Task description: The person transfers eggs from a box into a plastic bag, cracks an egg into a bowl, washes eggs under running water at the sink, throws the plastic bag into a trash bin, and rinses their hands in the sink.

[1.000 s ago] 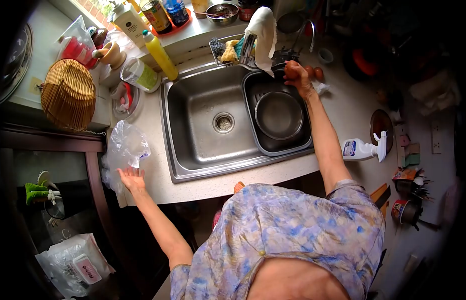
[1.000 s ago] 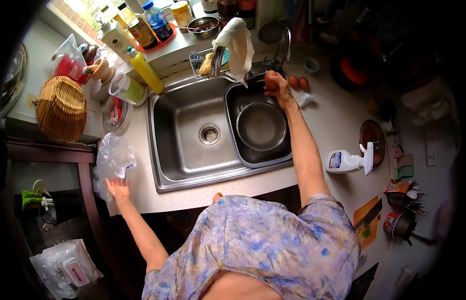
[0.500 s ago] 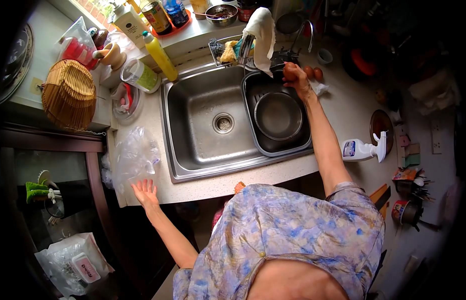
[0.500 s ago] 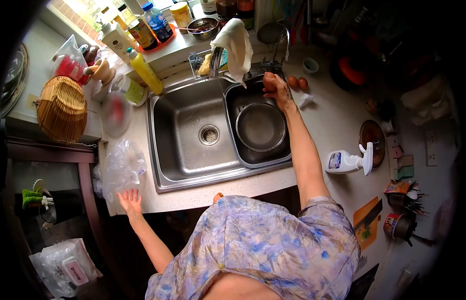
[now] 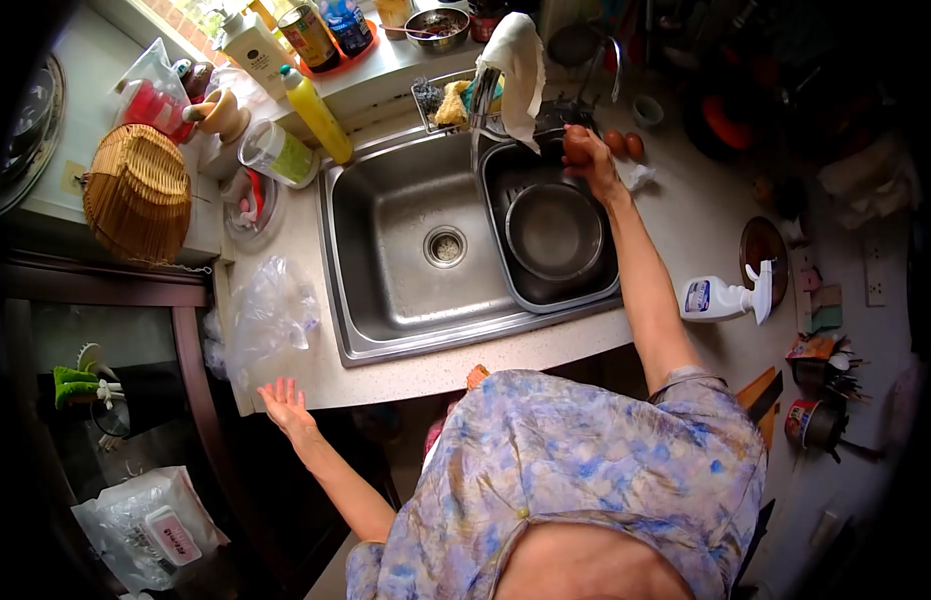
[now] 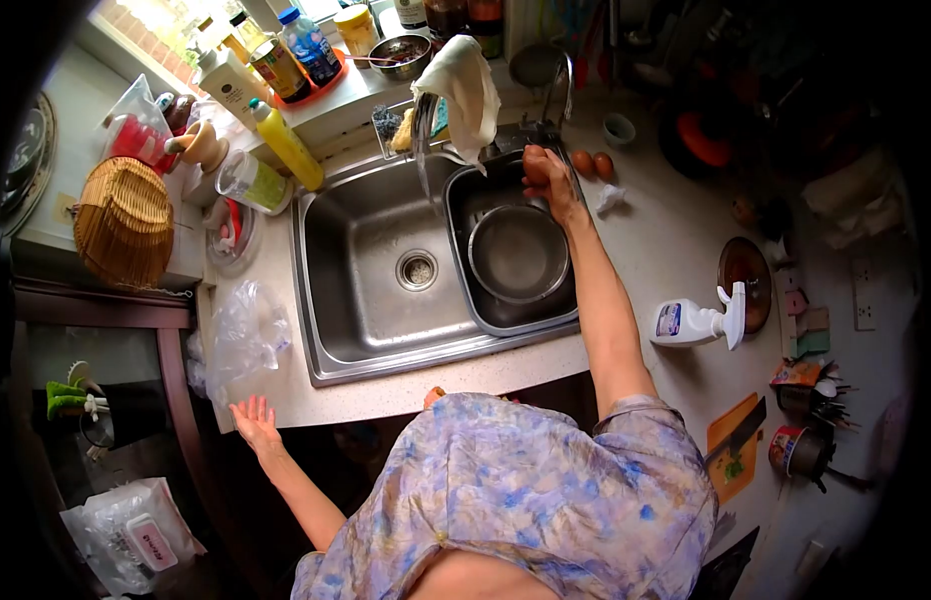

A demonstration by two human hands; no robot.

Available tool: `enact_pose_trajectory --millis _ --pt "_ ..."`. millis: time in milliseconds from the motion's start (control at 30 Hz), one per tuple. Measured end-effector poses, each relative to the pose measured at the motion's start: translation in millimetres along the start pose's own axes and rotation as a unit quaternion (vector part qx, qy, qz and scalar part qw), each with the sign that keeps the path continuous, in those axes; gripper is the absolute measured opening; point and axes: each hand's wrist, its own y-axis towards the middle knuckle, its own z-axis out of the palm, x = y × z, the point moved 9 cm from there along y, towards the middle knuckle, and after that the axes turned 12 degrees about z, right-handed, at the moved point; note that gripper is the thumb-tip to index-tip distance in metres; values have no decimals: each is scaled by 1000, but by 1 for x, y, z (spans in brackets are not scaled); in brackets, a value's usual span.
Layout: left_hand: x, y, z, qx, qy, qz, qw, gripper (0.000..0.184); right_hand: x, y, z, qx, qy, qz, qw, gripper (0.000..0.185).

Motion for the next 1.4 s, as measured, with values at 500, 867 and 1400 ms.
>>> enact_pose_trajectory --millis 500,867,1400 --pt "-7 -52 -9 -33 10 46 998 54 -108 -3 180 270 389 261 842 46" --pt "6 -69 -44 -62 19 26 998 52 -99 6 178 220 332 250 883 47" --pt "24 -61 -44 -32 -13 9 999 47 -103 -8 170 257 261 174 914 38"
